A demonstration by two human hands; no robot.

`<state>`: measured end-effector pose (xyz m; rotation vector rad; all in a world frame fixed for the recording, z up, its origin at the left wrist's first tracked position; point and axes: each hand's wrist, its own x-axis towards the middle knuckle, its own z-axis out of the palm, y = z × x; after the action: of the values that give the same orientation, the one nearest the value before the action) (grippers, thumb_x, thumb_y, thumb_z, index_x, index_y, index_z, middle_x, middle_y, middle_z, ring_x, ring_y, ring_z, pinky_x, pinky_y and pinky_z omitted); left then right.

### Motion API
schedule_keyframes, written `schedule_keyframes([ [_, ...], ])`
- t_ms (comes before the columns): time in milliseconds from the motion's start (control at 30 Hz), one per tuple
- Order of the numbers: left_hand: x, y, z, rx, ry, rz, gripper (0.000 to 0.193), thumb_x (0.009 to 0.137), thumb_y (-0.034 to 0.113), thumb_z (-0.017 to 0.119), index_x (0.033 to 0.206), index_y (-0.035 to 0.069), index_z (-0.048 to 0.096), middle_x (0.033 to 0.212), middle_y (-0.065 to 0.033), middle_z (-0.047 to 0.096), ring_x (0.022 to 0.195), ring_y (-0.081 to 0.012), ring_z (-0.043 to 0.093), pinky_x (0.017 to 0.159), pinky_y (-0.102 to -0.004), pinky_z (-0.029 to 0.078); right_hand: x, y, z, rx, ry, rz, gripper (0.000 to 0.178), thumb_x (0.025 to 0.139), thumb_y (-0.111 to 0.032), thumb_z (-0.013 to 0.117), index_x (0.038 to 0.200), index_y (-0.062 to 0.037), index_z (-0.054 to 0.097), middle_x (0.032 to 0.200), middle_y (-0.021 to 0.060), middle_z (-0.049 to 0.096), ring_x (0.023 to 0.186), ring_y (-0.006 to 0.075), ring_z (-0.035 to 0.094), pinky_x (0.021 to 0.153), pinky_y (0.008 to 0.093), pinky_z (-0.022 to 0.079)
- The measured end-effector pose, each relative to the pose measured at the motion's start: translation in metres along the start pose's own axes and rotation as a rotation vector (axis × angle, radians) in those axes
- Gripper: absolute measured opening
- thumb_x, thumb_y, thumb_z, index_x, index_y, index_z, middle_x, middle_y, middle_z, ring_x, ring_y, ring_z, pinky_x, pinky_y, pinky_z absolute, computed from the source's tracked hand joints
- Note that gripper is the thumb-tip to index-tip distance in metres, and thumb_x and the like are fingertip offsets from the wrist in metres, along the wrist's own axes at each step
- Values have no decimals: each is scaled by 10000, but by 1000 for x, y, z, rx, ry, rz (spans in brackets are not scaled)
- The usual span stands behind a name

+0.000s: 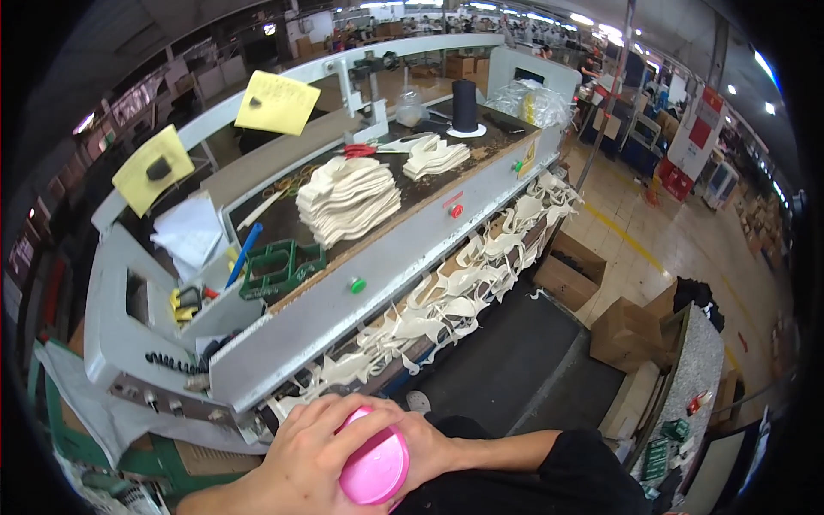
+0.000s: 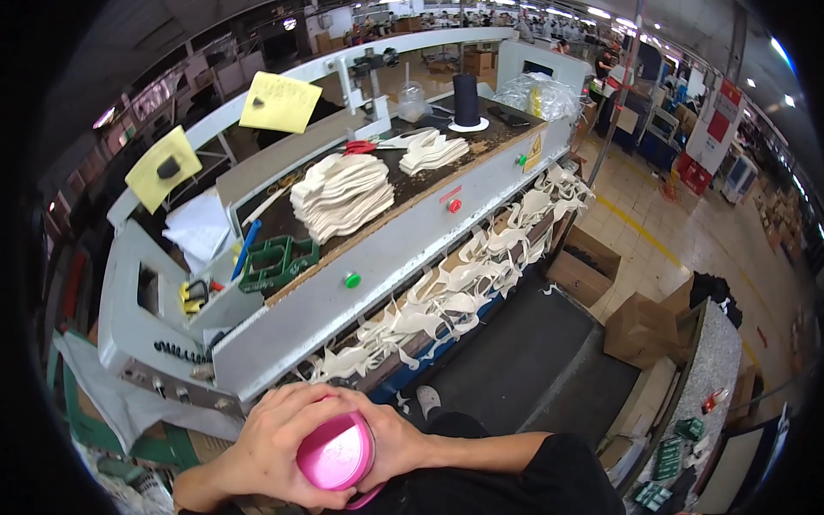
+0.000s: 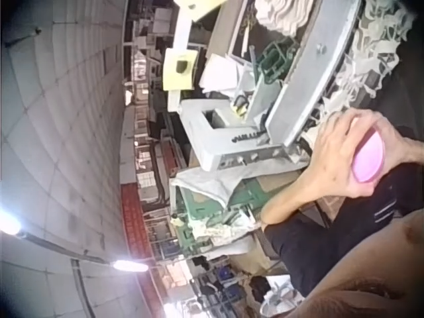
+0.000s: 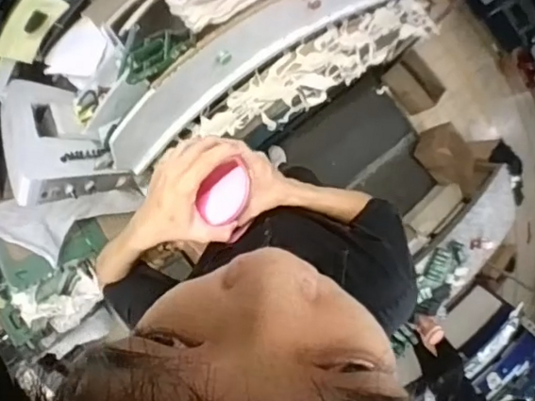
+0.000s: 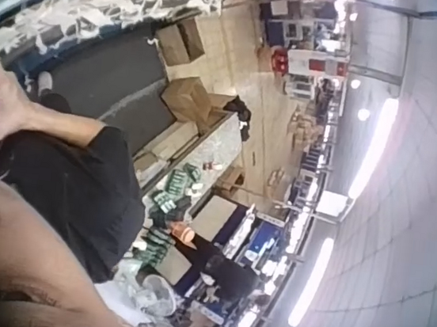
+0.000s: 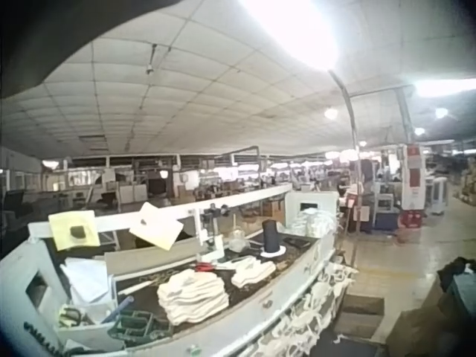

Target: Using a metal die and a hydraulic cutting press to cut shoe components from a sheet of material.

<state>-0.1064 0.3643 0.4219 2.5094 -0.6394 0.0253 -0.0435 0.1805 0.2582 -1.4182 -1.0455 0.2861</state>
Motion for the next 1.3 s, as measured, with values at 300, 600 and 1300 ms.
schedule_keyframes([
  [300,-12,1,30,31,33,-77,947,516,470,935,1351,120,654,1306,-141,643,1174,-379,637,937,-486,492,-12,9,1,-233,-30,-150,1140,540,-362,1014,1459,43,474,1446,298,563,1242,376,681,1024,449,576],
  [600,31,-24,86,77,659,-473,732,661,415,951,1206,36,643,1230,-214,611,1123,-381,607,1006,-503,463,27,45,-26,-360,300,-32,1015,595,-317,995,1411,56,520,1307,239,672,1150,381,720,979,430,593],
  [1300,144,-132,92,-299,744,-205,953,631,318,1019,1434,66,571,1484,-240,532,1314,-372,602,1203,-513,368,113,108,-225,-318,77,-195,1186,485,-515,1052,1381,75,546,1255,236,704,1128,387,732,977,434,594],
])
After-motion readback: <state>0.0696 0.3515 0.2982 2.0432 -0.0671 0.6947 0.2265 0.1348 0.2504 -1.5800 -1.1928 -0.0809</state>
